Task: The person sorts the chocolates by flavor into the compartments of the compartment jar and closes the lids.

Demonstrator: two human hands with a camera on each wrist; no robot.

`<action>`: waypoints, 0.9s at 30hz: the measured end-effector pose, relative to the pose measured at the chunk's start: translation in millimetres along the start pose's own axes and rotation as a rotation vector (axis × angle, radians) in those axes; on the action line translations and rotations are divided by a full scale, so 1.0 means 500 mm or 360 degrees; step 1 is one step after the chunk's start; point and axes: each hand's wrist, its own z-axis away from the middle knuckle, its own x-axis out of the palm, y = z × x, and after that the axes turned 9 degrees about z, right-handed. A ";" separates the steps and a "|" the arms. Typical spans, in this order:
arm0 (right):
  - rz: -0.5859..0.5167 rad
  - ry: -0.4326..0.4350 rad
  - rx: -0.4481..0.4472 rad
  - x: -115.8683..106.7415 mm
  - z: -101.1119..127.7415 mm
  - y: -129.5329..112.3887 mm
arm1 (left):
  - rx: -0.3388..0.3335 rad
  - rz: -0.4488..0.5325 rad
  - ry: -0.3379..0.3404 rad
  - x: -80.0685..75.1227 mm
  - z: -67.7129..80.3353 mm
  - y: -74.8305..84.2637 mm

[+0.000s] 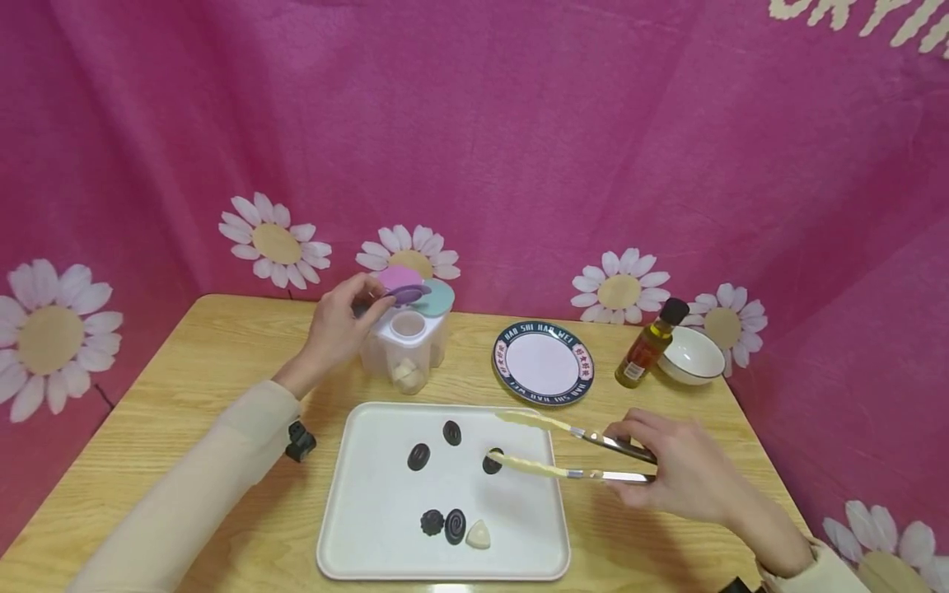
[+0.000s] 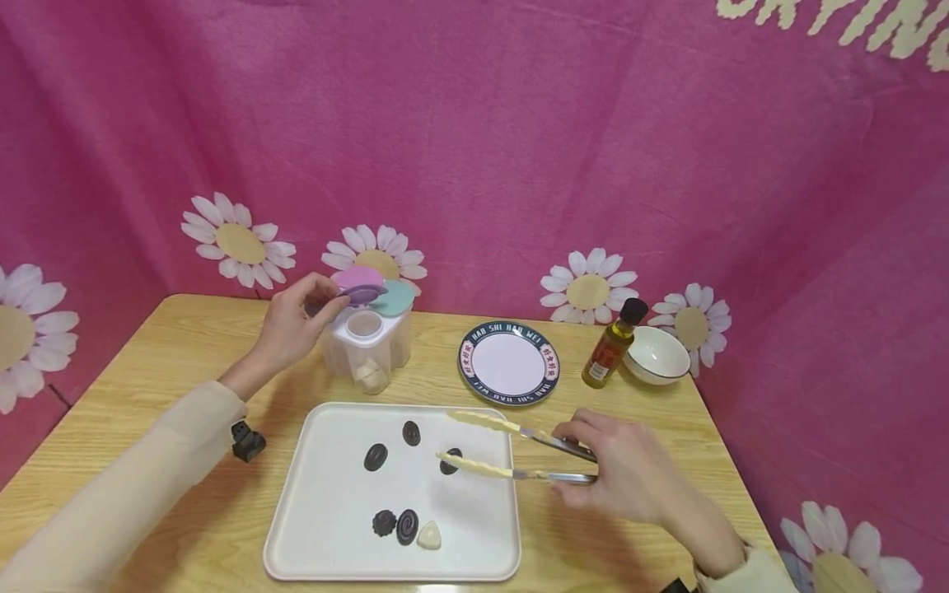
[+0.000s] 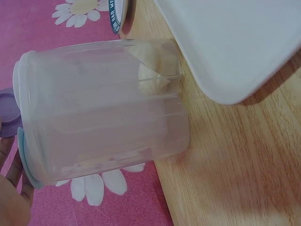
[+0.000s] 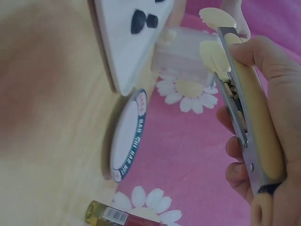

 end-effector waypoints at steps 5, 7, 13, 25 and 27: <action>-0.0032 -0.0102 -0.0009 -0.004 0.041 -0.028 | -0.0009 -0.0005 0.0004 -0.002 0.002 -0.001; -0.0066 -0.0150 -0.0015 -0.002 0.054 -0.038 | -0.0006 -0.0001 0.0001 -0.002 0.002 -0.002; -0.0222 -0.0354 0.0033 0.010 0.085 -0.066 | -0.0005 -0.0002 0.0006 -0.002 0.002 -0.004; -0.0528 -0.0624 0.0141 0.051 0.105 -0.083 | 0.0017 -0.0004 0.0016 0.001 0.000 -0.004; -0.0565 -0.0702 0.0197 0.054 0.105 -0.082 | 0.0015 -0.0006 0.0019 0.001 0.000 -0.003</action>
